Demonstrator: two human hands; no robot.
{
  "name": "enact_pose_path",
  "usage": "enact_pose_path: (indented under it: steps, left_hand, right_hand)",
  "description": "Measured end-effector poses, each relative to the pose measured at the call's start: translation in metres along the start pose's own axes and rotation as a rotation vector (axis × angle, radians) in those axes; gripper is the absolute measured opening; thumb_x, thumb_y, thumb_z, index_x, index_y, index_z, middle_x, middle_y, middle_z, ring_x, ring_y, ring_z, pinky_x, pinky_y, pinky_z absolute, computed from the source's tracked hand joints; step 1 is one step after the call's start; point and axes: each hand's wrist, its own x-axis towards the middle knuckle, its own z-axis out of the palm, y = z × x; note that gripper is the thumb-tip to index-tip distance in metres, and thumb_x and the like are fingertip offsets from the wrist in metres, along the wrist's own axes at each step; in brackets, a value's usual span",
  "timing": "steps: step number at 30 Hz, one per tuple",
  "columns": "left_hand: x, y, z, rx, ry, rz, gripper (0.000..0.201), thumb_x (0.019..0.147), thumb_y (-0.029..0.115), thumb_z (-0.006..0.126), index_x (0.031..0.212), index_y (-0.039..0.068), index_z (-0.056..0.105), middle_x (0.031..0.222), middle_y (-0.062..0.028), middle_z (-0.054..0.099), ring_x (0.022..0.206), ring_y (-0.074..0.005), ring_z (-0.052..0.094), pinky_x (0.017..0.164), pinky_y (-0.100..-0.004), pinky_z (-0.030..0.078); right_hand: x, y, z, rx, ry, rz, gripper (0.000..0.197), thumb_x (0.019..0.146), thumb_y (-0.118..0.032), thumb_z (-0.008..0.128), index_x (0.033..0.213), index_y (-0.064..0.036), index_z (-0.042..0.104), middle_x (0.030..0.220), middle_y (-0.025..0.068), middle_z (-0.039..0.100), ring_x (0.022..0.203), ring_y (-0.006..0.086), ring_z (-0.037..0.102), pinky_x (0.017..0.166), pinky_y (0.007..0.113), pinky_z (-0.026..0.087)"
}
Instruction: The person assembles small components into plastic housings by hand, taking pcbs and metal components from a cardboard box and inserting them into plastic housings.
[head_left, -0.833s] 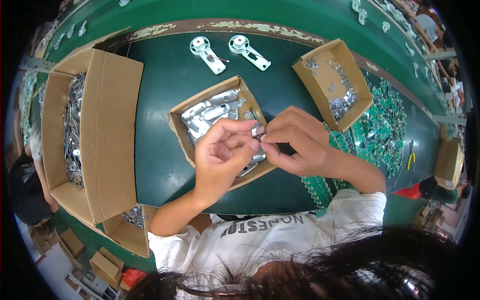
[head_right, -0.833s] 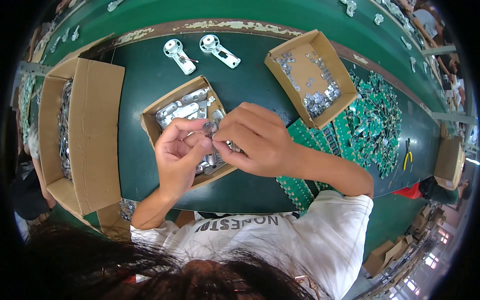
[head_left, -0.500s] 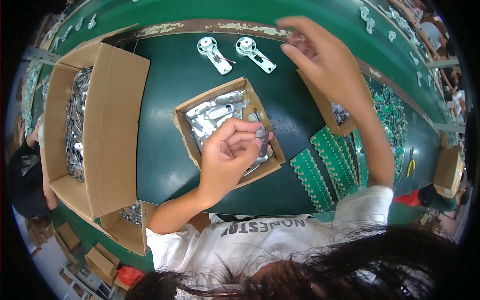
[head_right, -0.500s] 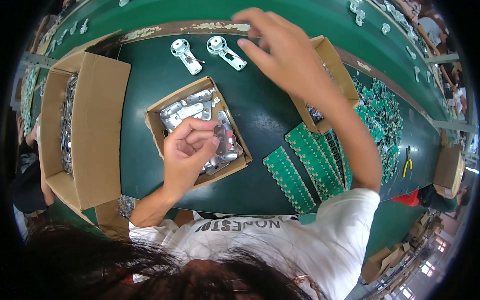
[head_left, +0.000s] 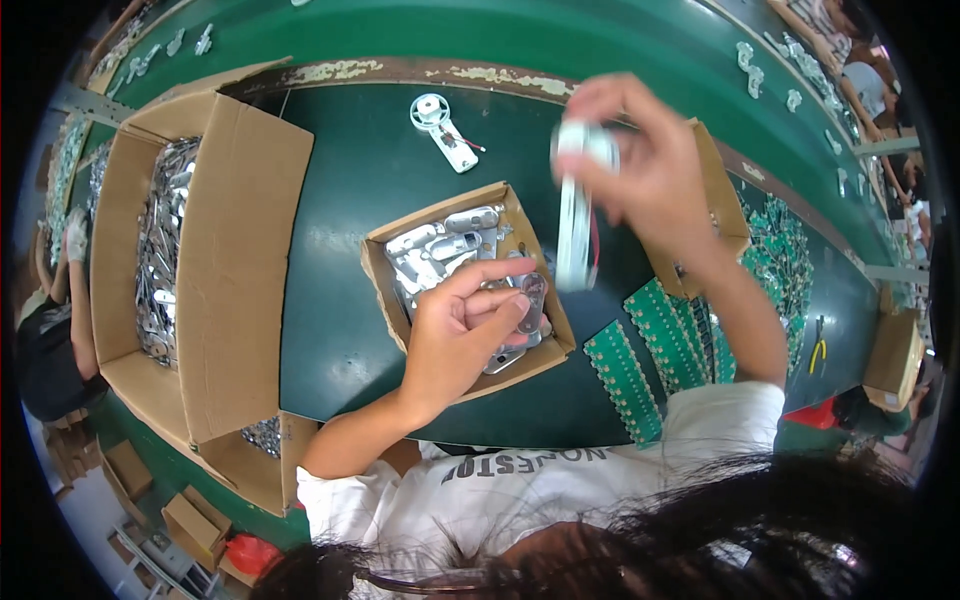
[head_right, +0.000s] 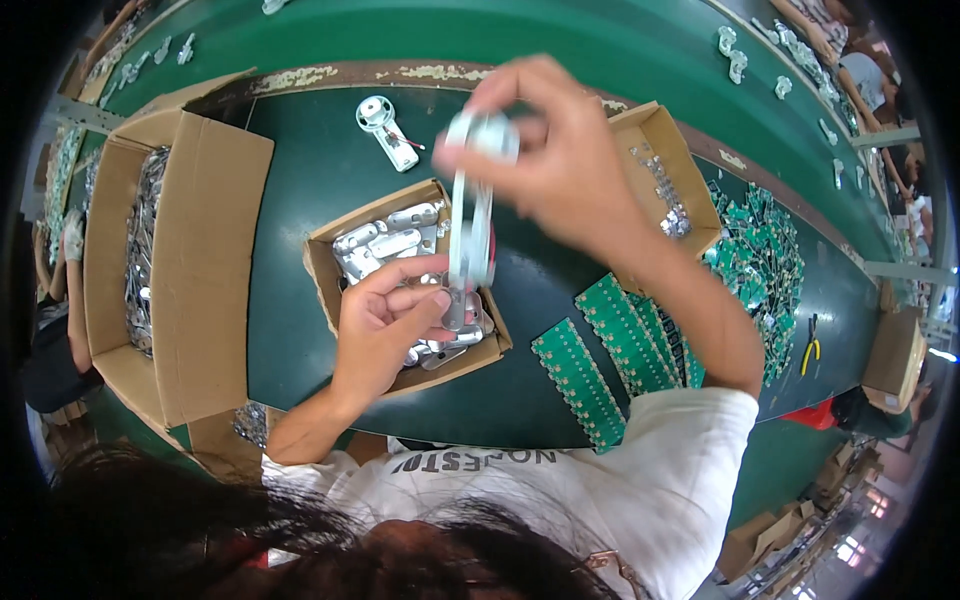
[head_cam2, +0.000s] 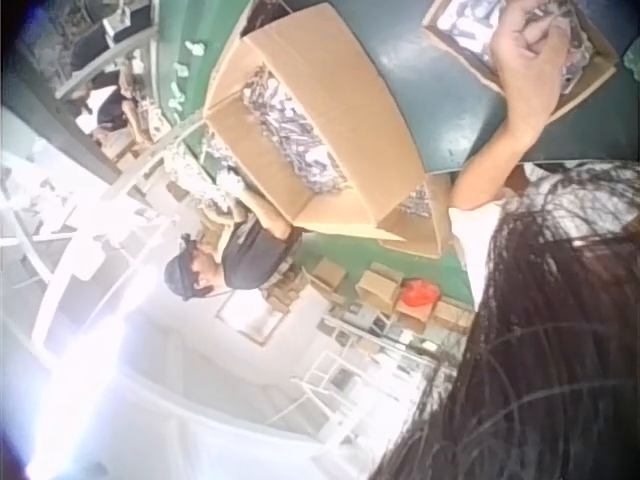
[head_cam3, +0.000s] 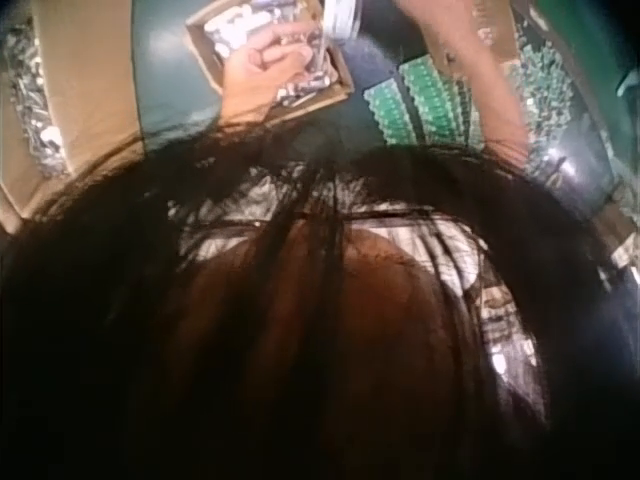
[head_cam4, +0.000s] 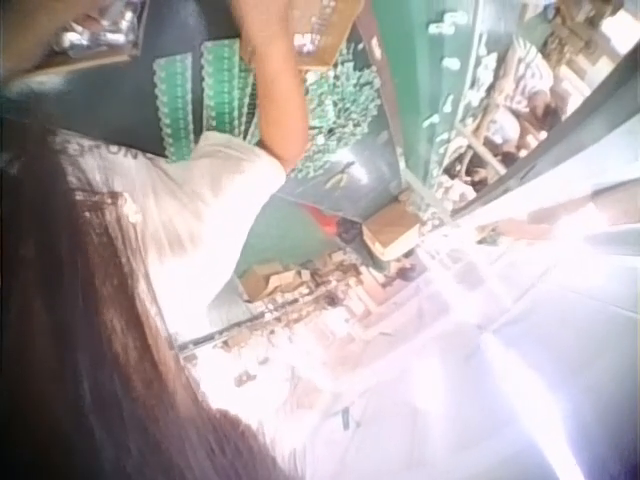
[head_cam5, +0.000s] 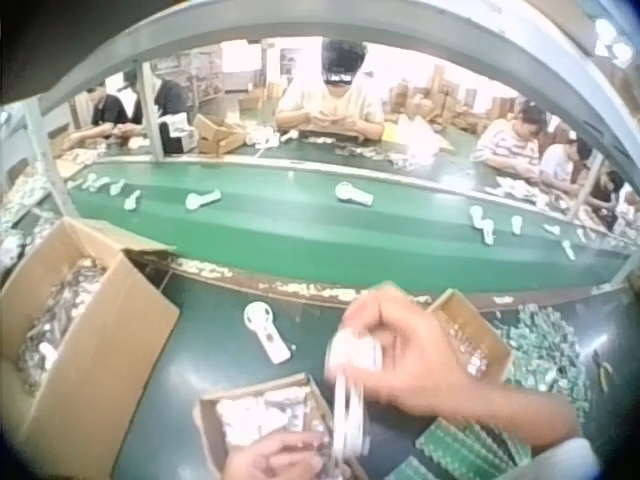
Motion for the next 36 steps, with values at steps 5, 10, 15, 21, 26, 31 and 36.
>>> enact_pose_path:
  steps: [5,10,15,21,26,31,36]
  left_hand:
    - [0.0,-0.01,-0.004,0.011,-0.043,0.027,0.021,0.092,0.003,0.053,0.112,-0.004,0.057,0.093,-0.0091,0.068,0.08,-0.0112,0.066,0.067,-0.0199,0.05]
    - [0.002,-0.01,-0.004,-0.017,-0.067,-0.027,0.025,0.094,0.005,0.052,0.117,-0.006,0.054,0.097,-0.0114,0.067,0.085,-0.0141,0.066,0.072,-0.0247,0.055]
    - [0.0,-0.014,-0.001,-0.002,-0.073,-0.017,0.022,0.093,0.005,0.051,0.111,-0.006,0.057,0.097,-0.0125,0.068,0.083,-0.016,0.068,0.072,-0.0287,0.058]
    - [0.0,-0.015,-0.005,-0.082,-0.14,-0.026,0.024,0.092,0.007,0.057,0.114,-0.004,0.056,0.095,-0.0077,0.066,0.085,-0.0114,0.064,0.074,-0.0264,0.055]
    - [0.001,-0.011,-0.003,-0.11,-0.106,-0.045,0.025,0.089,0.006,0.061,0.112,-0.002,0.058,0.095,-0.0049,0.065,0.083,-0.007,0.062,0.071,-0.0225,0.054]
    - [0.002,-0.01,-0.002,-0.079,-0.087,-0.057,0.026,0.089,0.009,0.063,0.113,-0.001,0.058,0.094,-0.0042,0.065,0.083,-0.0064,0.061,0.071,-0.0219,0.053]
    - [0.003,-0.014,-0.005,-0.058,-0.097,-0.038,0.026,0.09,0.011,0.062,0.114,0.0,0.058,0.095,-0.0033,0.064,0.084,-0.0063,0.061,0.071,-0.0218,0.054]
  right_hand:
    - [-0.05,-0.007,0.02,-0.327,-0.197,0.008,0.038,0.072,-0.01,0.08,0.101,-0.0008,0.057,0.087,0.0042,0.058,0.079,0.005,0.06,0.062,0.018,0.048]
    - [-0.053,0.023,0.022,-0.305,-0.13,-0.178,0.033,0.079,-0.023,0.073,0.104,-0.0055,0.06,0.081,0.0047,0.054,0.065,0.0137,0.052,0.053,0.026,0.042]
    - [-0.059,0.028,0.023,-0.235,-0.186,-0.099,0.029,0.086,-0.021,0.065,0.111,-0.0077,0.057,0.085,0.0068,0.046,0.074,0.019,0.047,0.063,0.032,0.039]
    - [-0.064,0.031,0.027,-0.24,-0.177,-0.186,0.028,0.091,-0.019,0.057,0.114,-0.0042,0.049,0.091,0.0111,0.042,0.077,0.0221,0.042,0.069,0.032,0.038]
    - [-0.066,0.037,0.032,-0.21,-0.159,-0.217,0.029,0.092,-0.019,0.056,0.114,-0.0035,0.047,0.093,0.0124,0.04,0.08,0.0225,0.041,0.07,0.032,0.038]
    - [-0.065,0.039,0.034,-0.208,-0.142,-0.214,0.03,0.092,-0.019,0.057,0.114,-0.0032,0.046,0.094,0.0128,0.039,0.081,0.0232,0.041,0.072,0.033,0.038]
    - [-0.063,0.043,0.035,-0.239,-0.125,-0.255,0.03,0.09,-0.018,0.059,0.113,-0.0037,0.046,0.095,0.0135,0.039,0.082,0.0242,0.042,0.073,0.033,0.038]
